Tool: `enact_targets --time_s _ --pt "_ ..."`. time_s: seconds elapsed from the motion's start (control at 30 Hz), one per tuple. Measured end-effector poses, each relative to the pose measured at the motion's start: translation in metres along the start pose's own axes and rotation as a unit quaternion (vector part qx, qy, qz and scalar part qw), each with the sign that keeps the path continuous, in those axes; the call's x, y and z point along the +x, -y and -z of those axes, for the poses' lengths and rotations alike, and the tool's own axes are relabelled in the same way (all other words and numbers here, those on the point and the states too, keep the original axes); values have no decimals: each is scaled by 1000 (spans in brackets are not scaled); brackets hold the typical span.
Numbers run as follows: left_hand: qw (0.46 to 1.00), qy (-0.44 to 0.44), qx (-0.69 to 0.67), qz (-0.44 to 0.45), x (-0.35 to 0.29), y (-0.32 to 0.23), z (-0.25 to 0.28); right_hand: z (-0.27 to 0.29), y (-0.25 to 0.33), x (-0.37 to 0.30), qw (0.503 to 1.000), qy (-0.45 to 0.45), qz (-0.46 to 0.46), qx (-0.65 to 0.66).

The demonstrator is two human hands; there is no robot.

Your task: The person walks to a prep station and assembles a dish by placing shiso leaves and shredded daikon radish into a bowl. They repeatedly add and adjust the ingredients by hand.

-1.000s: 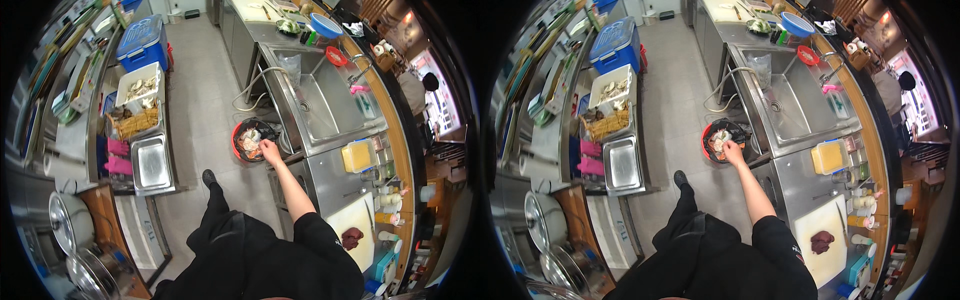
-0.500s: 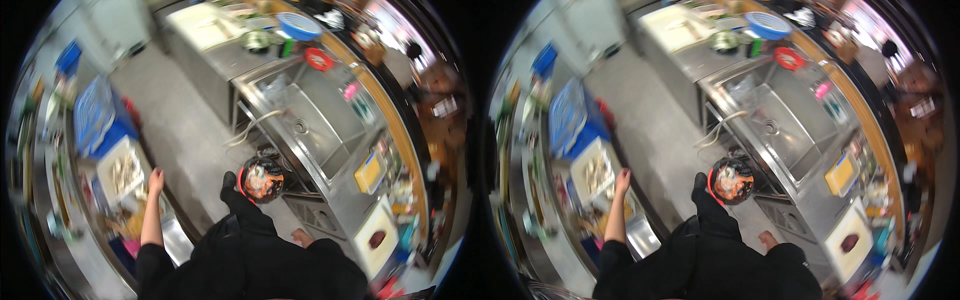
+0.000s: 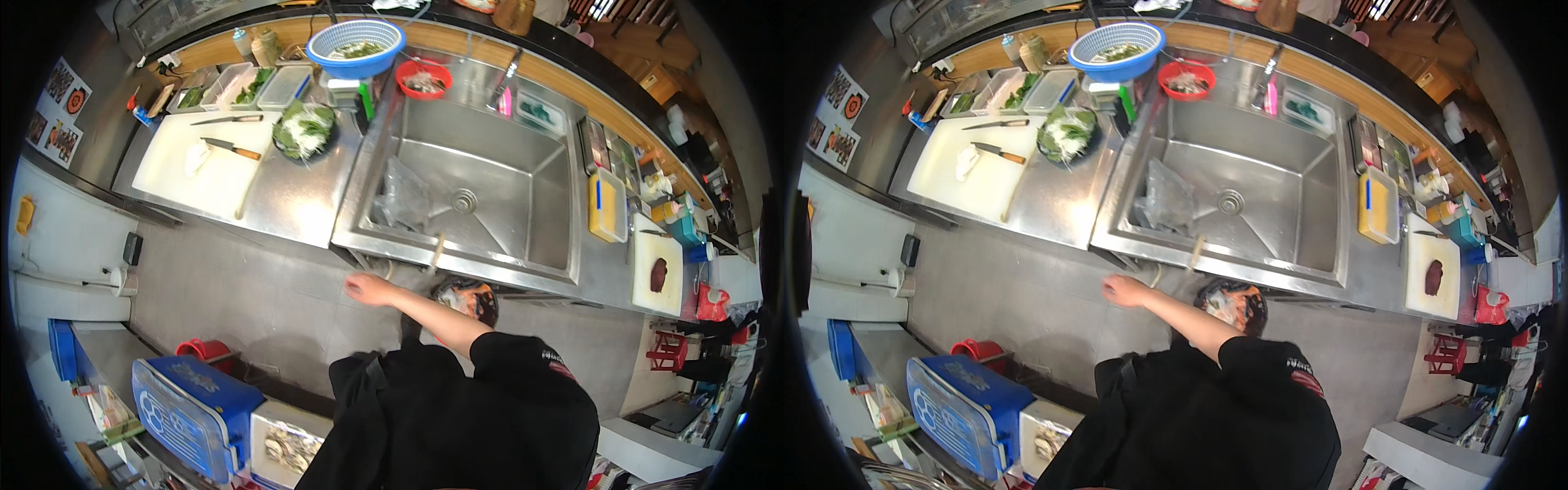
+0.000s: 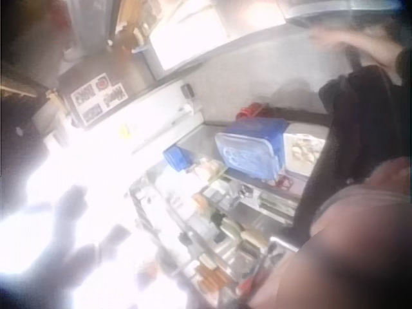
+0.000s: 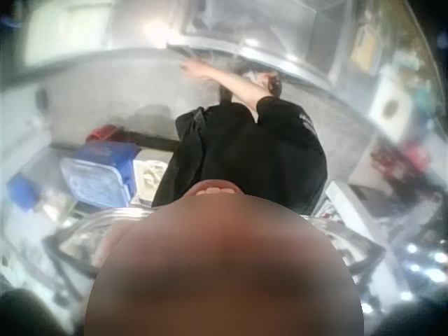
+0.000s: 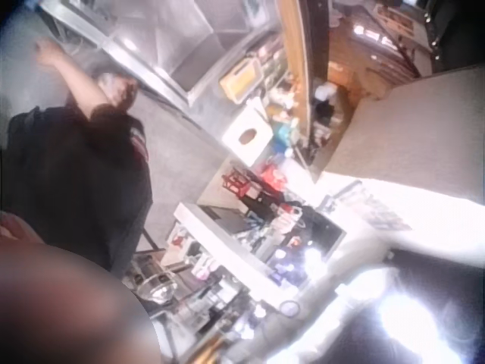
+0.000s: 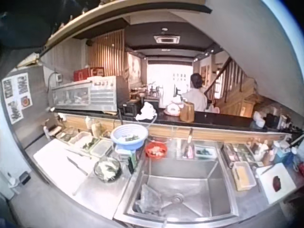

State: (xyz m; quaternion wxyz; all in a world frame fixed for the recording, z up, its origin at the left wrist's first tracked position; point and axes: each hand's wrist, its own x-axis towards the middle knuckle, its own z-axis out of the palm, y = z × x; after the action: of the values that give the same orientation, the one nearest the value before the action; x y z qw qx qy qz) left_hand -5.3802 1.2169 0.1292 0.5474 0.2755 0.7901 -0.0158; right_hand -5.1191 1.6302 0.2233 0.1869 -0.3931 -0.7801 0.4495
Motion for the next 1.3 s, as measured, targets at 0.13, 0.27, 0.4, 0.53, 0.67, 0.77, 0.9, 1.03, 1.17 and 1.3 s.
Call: enact_targets --time_s 0.13,0.27,0.4,0.53,0.67,0.77,0.9,1.03,1.17,1.3 --pt "998 8 58 -32 77 5 96 33 82 162 979 -187 -71 -49" --pt "965 -8 242 -106 171 -2 256 -12 92 237 915 -228 -229 -242" --pt "964 -140 99 -203 265 -78 437 -59 82 277 905 -311 -136 -256" --pt "954 -186 48 -230 305 -115 555 -99 93 237 913 -316 5 -257" --pt "951 -175 90 -237 346 -149 595 -165 97 104 923 -120 -298 -213" --pt "972 -153 122 -134 384 -88 584 -234 65 9 898 -46 -431 -73" --pt "972 -26 181 -145 391 -30 548 -208 74 103 808 183 -558 55" --pt "989 11 112 -100 364 -46 572 -97 73 327 808 374 -448 83" --pt "996 3 62 -69 364 -77 636 -13 137 563 950 209 -209 105" --pt "994 5 62 -86 392 -128 709 -47 191 721 928 -49 -247 -274"
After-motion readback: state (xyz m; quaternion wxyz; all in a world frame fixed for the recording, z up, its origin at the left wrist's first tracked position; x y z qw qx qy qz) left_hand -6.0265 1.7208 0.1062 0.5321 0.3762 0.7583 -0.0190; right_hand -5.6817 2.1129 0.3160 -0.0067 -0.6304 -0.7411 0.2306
